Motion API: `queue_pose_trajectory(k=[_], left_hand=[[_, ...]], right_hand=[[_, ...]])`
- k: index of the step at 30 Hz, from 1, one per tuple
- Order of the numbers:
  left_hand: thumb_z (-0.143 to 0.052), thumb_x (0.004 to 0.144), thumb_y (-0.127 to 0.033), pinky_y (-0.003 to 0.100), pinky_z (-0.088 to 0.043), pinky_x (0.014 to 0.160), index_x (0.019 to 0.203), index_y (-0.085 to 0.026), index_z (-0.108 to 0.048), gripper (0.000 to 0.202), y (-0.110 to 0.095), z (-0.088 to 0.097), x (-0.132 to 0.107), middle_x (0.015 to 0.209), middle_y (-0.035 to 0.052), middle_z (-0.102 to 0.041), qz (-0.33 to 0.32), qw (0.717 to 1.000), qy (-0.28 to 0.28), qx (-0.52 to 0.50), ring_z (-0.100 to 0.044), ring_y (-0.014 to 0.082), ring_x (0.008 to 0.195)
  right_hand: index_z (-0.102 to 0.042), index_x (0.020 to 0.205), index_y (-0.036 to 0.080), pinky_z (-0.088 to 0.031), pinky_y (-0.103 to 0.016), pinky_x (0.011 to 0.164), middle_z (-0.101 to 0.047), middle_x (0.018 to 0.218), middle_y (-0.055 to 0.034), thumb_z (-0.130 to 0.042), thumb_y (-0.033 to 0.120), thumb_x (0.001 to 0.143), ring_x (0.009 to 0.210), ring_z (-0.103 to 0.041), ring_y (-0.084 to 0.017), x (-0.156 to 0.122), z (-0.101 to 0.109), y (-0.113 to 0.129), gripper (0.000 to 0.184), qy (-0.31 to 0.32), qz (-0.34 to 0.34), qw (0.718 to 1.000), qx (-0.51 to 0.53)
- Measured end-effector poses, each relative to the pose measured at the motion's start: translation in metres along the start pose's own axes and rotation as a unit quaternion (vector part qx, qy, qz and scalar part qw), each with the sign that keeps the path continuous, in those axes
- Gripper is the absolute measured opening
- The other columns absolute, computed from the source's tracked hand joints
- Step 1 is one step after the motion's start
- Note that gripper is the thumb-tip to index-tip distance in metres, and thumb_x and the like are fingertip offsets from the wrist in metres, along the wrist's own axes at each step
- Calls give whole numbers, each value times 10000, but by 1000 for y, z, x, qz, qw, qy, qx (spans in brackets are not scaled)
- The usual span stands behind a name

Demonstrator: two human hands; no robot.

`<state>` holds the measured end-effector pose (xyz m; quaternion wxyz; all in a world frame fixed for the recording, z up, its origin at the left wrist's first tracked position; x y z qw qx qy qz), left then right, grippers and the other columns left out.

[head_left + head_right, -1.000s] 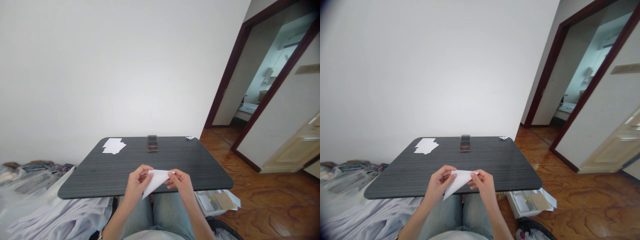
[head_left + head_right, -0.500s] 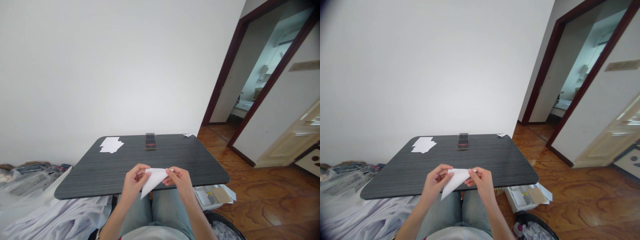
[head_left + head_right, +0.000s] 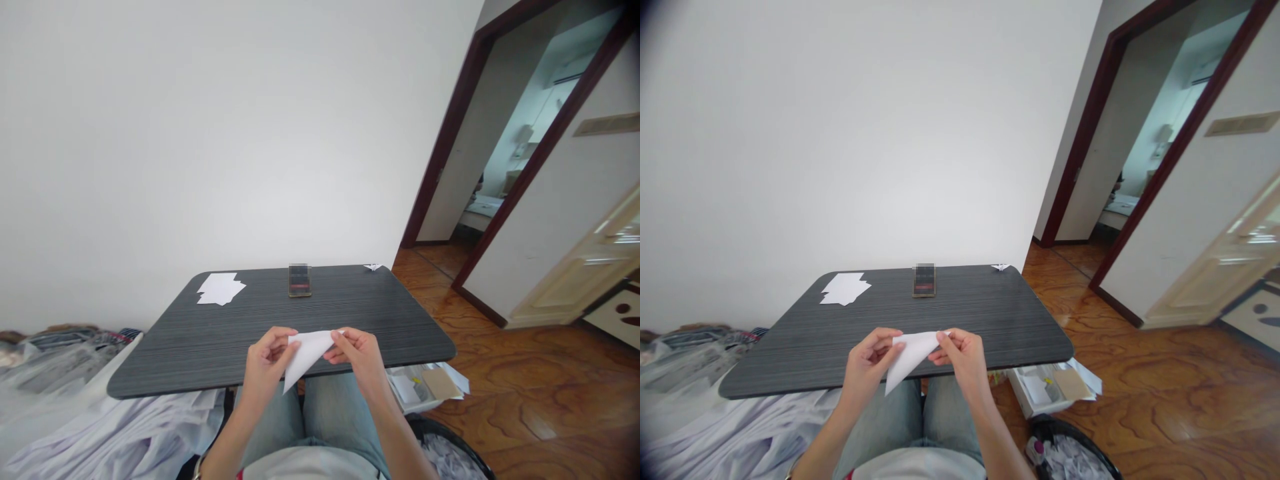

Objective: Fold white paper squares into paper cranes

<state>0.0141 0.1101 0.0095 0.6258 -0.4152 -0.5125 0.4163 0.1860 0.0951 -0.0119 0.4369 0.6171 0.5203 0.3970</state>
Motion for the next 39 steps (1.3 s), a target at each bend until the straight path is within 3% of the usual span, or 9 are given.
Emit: queue_pose_trajectory(k=[21, 39], left_hand=[[-636, 700, -283, 175, -403, 520, 856, -136, -611, 215, 7, -9, 2, 704, 36, -661, 53, 996, 50, -46, -574, 125, 620], [-647, 681, -298, 186, -389, 496, 835, -125, -607, 235, 9, -7, 2, 666, 39, -657, 58, 995, 46, -62, -563, 121, 568]], right_hand=[[-636, 624, 124, -485, -142, 408, -642, 478, -14, -702, 414, 636, 436, -619, -113, 0, -3, 5, 298, 13, 4, 1000, -3], [-638, 641, 117, -480, -158, 383, -619, 515, -12, -629, 438, 710, 442, -633, -135, 0, -2, 6, 328, 1, 17, 1000, 13]])
Point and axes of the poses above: each hand's wrist, its own x-axis towards the middle knuckle, its own z-axis out of the back of the hand, y = z × x, the point moved 9 cm from there along x, towards the middle knuckle
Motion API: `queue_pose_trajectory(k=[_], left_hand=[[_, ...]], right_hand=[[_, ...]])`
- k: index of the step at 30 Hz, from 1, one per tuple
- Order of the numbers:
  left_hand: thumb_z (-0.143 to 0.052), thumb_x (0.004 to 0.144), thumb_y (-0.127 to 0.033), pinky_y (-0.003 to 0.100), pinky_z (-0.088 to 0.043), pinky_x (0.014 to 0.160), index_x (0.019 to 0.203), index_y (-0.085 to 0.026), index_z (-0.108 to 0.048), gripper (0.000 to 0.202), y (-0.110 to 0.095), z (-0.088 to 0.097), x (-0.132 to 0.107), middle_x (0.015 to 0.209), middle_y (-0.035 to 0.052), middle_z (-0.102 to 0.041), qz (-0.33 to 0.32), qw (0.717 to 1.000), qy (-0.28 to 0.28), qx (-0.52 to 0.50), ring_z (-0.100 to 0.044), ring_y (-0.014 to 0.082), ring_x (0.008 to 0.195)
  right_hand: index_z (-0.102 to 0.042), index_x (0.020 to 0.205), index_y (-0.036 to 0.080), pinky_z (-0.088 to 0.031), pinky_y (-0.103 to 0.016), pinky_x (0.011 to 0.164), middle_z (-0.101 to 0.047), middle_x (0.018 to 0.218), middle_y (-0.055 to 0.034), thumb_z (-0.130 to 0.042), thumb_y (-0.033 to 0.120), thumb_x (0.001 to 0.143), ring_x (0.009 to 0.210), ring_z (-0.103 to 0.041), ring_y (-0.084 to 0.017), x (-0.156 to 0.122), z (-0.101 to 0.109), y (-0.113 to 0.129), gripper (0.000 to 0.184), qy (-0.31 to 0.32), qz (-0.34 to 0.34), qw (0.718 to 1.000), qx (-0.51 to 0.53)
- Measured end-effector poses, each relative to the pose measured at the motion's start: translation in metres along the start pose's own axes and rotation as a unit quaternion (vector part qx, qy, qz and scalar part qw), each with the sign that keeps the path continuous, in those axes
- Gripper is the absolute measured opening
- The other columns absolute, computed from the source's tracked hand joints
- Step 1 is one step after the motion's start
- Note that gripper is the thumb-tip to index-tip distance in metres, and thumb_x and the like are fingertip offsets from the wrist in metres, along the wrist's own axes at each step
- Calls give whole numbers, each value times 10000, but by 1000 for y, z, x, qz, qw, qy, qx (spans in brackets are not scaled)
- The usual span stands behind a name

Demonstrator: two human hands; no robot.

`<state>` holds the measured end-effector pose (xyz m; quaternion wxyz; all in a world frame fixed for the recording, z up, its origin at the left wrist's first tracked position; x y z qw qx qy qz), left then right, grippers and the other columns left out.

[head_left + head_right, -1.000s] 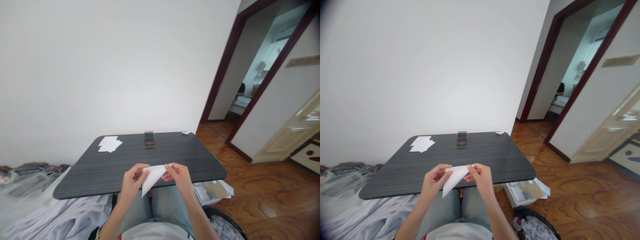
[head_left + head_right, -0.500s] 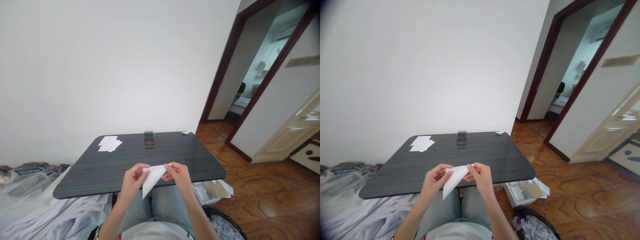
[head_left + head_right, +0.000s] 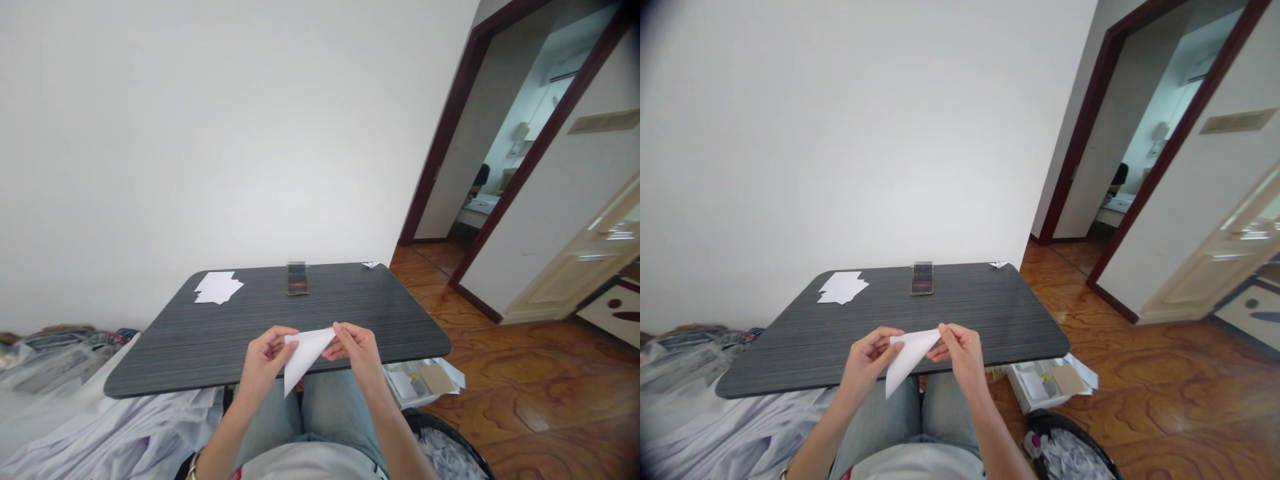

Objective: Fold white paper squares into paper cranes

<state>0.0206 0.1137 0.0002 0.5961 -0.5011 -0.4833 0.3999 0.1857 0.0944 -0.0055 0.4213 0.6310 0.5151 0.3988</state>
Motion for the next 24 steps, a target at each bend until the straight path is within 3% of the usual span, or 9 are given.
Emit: queue_pose_trajectory(k=[7, 14, 24], left_hand=[[-659, 670, -316, 178, -373, 476, 831, -127, -615, 253, 0, 2, 1, 621, 19, -636, -4, 1000, -7, 0, -545, 110, 536], [-649, 686, -316, 176, -356, 466, 842, -131, -607, 246, 0, 4, 1, 606, 10, -613, -3, 1000, -9, 7, -520, 103, 524], [-651, 677, -306, 171, -350, 460, 824, -131, -616, 231, -2, 0, 0, 570, -5, -594, -4, 1000, -3, 8, -506, 95, 505]], right_hand=[[-669, 732, 95, -488, -184, 389, -653, 556, -60, -533, 521, 751, 445, -634, -146, 0, 6, 3, 447, -26, 6, 1000, 9], [-603, 619, 141, -501, -186, 417, -643, 555, -21, -663, 444, 668, 458, -627, -133, -1, 8, 11, 313, -27, 32, 999, -29], [-561, 574, 159, -476, -185, 413, -605, 480, 6, -626, 433, 709, 435, -594, -117, 0, 11, 11, 312, -43, 61, 996, -46]])
Point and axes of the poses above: each hand's wrist, its own x-axis towards the middle knuckle, its own z-axis out of the back of the hand, y = z × x, the point moved 9 cm from there along x, towards the middle knuckle
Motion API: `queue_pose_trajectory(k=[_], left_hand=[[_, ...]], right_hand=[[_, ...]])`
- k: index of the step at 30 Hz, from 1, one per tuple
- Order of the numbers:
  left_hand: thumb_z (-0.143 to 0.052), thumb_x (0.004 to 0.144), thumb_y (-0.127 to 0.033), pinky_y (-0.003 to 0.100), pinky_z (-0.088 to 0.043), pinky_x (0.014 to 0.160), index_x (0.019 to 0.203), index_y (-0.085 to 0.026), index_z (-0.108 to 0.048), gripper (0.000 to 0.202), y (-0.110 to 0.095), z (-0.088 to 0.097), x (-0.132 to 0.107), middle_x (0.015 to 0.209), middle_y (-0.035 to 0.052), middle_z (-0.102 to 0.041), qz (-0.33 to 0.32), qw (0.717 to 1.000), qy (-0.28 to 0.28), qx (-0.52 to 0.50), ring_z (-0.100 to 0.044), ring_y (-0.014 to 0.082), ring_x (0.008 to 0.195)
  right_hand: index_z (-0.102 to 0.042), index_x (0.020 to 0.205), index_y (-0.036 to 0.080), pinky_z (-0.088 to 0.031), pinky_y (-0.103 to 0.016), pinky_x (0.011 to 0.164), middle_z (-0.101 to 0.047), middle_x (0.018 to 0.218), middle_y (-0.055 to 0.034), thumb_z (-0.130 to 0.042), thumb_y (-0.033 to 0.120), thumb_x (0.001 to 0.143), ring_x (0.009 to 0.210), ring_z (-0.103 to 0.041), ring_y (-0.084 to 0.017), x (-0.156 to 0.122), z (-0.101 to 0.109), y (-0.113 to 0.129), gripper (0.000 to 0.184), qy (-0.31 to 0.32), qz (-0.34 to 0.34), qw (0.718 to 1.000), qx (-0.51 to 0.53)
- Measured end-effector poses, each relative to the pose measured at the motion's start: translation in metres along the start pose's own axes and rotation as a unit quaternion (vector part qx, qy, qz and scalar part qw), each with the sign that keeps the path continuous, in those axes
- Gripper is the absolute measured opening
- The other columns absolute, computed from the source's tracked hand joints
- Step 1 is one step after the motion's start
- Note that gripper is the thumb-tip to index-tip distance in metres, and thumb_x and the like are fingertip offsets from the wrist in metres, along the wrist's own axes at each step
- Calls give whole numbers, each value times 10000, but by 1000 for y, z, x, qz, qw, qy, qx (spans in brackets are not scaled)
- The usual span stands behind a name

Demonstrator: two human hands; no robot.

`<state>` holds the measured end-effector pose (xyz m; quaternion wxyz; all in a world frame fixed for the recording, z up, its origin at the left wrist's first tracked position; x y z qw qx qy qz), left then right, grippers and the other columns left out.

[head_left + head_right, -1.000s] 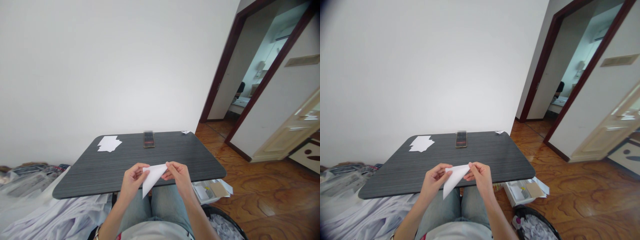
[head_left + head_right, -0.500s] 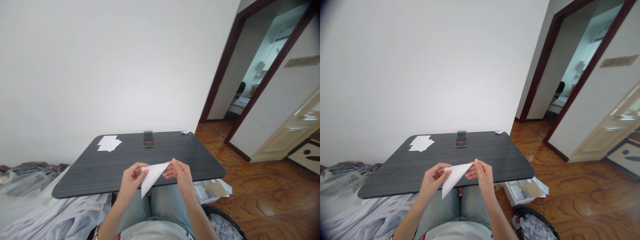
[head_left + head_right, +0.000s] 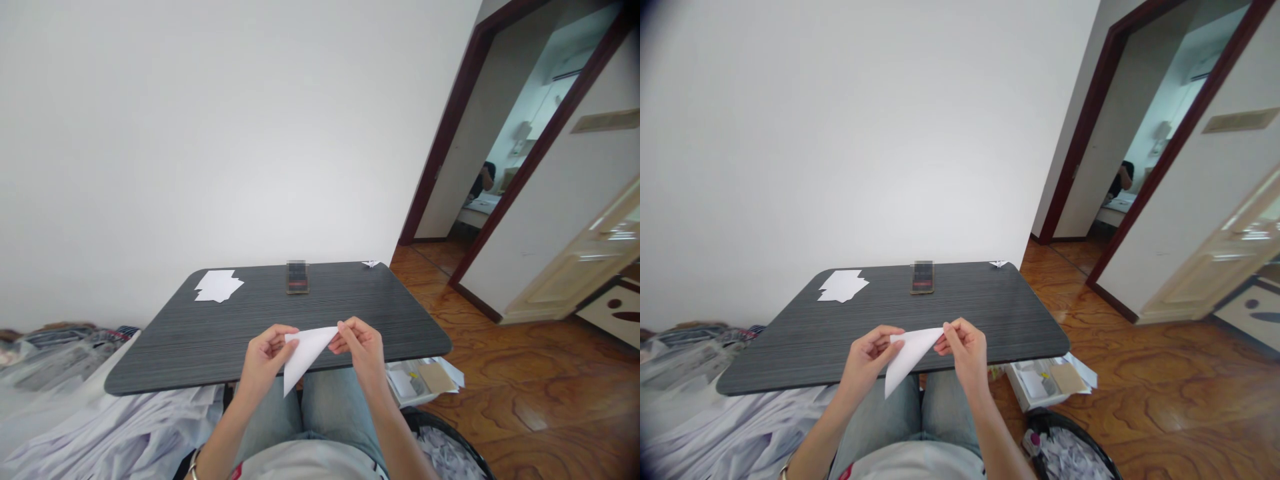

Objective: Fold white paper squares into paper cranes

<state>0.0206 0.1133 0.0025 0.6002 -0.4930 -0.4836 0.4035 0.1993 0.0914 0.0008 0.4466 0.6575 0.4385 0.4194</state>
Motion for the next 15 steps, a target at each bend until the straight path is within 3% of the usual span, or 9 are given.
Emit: queue_pose_trajectory(k=[8, 15], left_hand=[[-647, 679, -342, 178, -368, 472, 843, -128, -617, 271, 0, 5, 1, 635, 26, -617, 5, 1000, -8, 19, -534, 116, 553], [-654, 674, -331, 181, -374, 473, 837, -130, -625, 260, 0, 3, 1, 618, 17, -617, 7, 1000, -6, 9, -532, 111, 534]], right_hand=[[-576, 645, 156, -477, -193, 428, -630, 585, -11, -561, 444, 764, 452, -578, -104, 3, 12, 5, 311, -36, 27, 999, 13], [-612, 676, 156, -477, -193, 449, -621, 546, 10, -667, 406, 672, 476, -584, -111, 1, -7, -2, 256, 42, -7, 999, -15]])
Point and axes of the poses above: each hand's wrist, its own x-axis towards the middle knuckle, its own z-axis out of the back of the hand, y = z × x, the point moved 9 cm from there along x, towards the middle knuckle
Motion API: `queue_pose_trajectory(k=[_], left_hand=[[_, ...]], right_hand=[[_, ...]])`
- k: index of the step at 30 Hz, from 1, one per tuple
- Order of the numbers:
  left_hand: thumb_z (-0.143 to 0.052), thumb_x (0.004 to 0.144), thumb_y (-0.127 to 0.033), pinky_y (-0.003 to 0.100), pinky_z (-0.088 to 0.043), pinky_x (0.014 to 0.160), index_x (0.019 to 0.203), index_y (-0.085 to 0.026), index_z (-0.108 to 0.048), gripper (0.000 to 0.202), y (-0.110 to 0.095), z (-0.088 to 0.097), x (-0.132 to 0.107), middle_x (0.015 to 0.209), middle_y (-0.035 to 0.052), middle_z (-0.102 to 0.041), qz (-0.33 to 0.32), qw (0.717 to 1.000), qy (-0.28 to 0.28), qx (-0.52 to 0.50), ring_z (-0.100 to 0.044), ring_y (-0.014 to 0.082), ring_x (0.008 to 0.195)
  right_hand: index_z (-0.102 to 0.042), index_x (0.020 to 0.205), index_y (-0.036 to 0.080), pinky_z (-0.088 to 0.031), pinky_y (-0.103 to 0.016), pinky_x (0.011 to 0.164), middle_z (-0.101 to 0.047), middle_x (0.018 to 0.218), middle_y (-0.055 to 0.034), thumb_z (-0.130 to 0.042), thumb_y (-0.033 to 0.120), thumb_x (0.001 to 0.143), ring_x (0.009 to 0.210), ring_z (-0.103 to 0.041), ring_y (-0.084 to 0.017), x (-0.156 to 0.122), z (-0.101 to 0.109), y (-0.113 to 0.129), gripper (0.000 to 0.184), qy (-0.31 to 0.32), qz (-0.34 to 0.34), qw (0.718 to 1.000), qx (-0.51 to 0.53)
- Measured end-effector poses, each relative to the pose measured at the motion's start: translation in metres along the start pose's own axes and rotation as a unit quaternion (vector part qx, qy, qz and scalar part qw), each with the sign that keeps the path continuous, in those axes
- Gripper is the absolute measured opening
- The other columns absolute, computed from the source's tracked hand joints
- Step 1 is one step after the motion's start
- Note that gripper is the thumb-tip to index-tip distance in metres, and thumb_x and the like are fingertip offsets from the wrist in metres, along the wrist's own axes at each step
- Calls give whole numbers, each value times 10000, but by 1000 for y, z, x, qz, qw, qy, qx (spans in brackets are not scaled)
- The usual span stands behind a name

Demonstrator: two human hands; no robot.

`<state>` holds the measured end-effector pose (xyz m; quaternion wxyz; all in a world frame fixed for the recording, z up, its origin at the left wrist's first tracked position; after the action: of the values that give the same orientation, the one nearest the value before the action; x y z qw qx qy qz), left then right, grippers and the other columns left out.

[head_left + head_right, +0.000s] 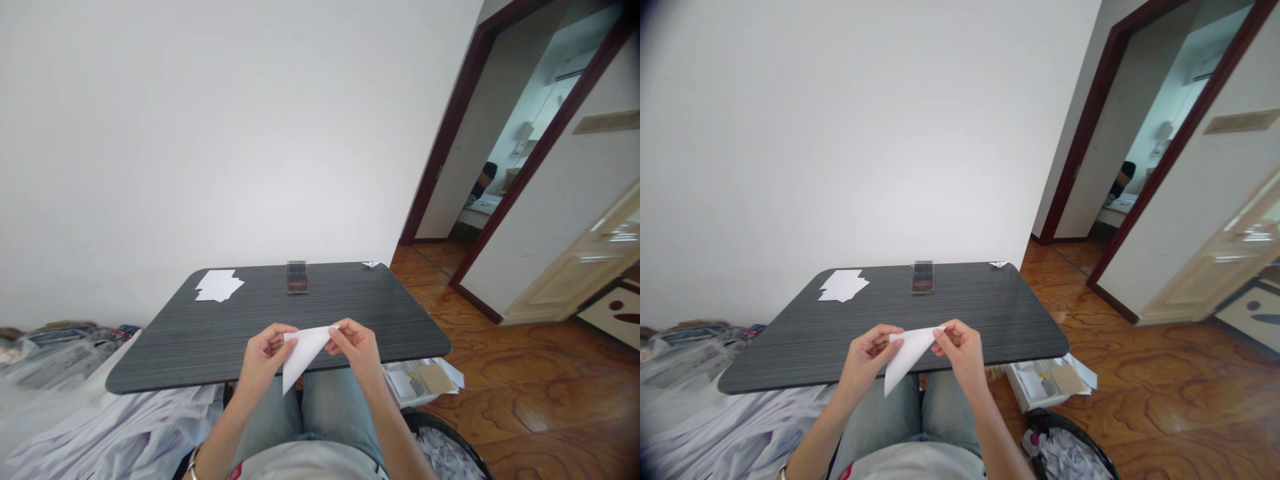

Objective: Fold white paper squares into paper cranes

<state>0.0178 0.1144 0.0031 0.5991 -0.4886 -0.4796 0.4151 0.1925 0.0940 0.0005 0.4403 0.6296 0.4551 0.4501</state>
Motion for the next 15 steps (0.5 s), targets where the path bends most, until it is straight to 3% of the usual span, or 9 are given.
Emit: queue_pose_trajectory(k=[15], left_hand=[[-639, 697, -286, 192, -421, 552, 896, -137, -610, 251, 3, -5, 3, 739, 42, -643, -21, 1000, 18, -8, -576, 131, 659]], right_hand=[[-610, 642, 150, -445, -173, 449, -608, 508, 4, -623, 366, 733, 484, -567, -102, -2, 2, -2, 234, -5, 11, 1000, -19]])
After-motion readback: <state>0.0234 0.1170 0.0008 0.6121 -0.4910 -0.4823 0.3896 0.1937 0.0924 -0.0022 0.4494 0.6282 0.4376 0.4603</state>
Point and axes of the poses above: each hand's wrist, its own x-axis towards the middle knuckle, its own z-axis out of the back of the hand, y = z × x, the point moved 9 cm from there along x, towards the middle knuckle
